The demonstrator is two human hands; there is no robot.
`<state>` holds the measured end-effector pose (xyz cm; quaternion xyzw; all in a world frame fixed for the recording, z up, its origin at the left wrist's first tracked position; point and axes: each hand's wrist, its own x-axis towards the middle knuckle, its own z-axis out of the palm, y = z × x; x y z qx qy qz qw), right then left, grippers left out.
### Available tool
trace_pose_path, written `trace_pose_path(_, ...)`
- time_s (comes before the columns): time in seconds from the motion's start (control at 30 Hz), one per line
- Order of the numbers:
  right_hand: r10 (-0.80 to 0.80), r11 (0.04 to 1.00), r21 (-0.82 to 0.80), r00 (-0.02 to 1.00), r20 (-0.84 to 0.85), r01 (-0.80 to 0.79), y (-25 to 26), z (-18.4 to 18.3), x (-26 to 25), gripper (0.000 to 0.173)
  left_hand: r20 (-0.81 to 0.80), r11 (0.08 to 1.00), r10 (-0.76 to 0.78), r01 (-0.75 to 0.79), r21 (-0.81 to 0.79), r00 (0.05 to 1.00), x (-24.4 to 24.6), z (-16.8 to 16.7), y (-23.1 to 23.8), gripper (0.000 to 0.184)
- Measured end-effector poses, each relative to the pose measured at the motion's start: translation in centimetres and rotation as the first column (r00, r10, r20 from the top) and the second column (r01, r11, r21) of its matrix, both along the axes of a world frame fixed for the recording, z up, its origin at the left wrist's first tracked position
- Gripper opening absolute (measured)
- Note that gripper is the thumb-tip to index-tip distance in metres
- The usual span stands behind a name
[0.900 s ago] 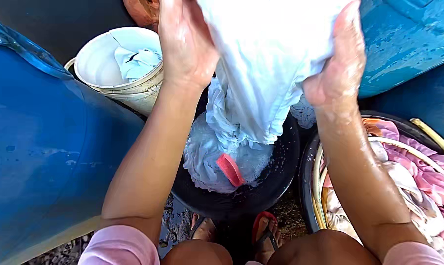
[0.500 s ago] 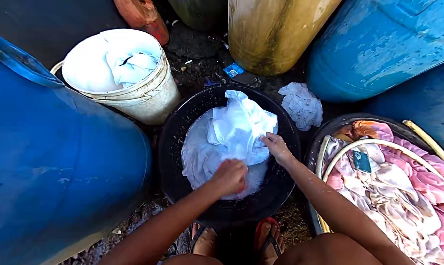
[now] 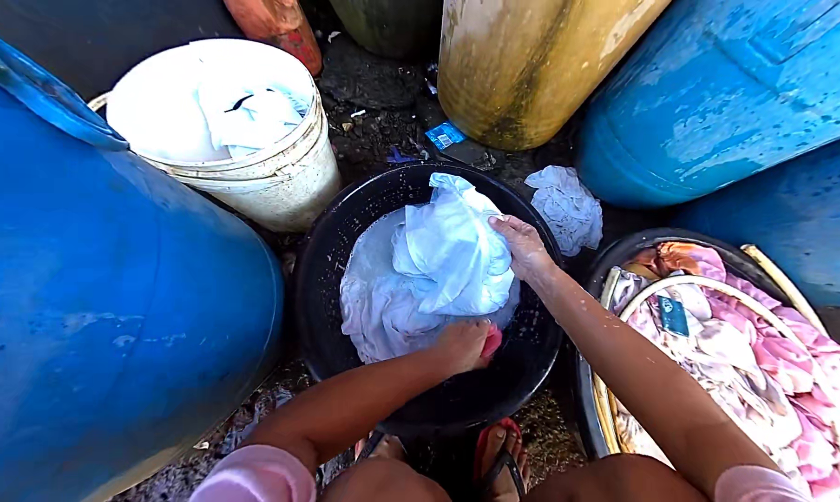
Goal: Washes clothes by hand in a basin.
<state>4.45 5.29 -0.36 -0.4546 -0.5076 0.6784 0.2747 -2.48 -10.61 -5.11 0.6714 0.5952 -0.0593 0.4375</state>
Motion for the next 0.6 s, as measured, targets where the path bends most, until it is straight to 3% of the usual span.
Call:
trace_pose_path(0.07,-0.037,0.999,0.026,0.999,-0.034,0.038,0.2,0.0,-0.2,0.012,-0.023,0.996,0.087,-0.087,-0.001,0.996,0.0,-3.0,0.5,0.068)
trace_pose_path(0.13,-0.025,0.991,-0.133,0.999,-0.026,0.021,0.5,0.8,-0.3,0.016,-0.069,0.99,0.136,-0.138,-0.027,0.988,-0.3,-4.4,1.0,0.064)
trace_pose_path(0.23,0.115,0.934,-0.338,0.993,-0.017,-0.114,1.0,1.7,-0.2,0.037,-0.066,0.983,0.163,-0.168,-0.081,0.984,-0.4,-4.4,1.6,0.06)
trace_pose_path(0.3,0.229,0.899,-0.371,0.972,-0.058,-0.233,1.4,1.5,-0.2,0.056,-0.033,0.977,0.177,-0.179,-0.116,0.984,-0.5,-4.4,2.1,0.06)
trace_pose_path(0.37,0.279,0.883,-0.377,0.958,-0.059,-0.28,1.1,1.1,-0.7,0.064,-0.011,0.974,0.202,-0.203,-0.105,0.979,-0.7,-4.7,2.3,0.063)
trace_pose_path(0.43,0.262,0.9,-0.349,0.964,-0.045,-0.261,0.1,0.3,-1.1,0.056,-0.009,0.974,0.205,-0.205,-0.096,0.979,-0.8,-5.1,2.2,0.065)
trace_pose_path(0.5,0.167,0.963,-0.212,0.986,-0.025,-0.168,-1.5,-0.8,-1.2,0.034,0.034,0.982,0.166,-0.162,-0.1,0.985,-1.3,-5.3,2.3,0.07)
trace_pose_path(0.6,-0.093,0.995,-0.03,0.991,-0.099,0.09,-3.2,-2.3,-1.2,0.021,0.16,0.988,-0.09,0.108,-0.107,0.983,-2.4,-1.9,3.0,0.063)
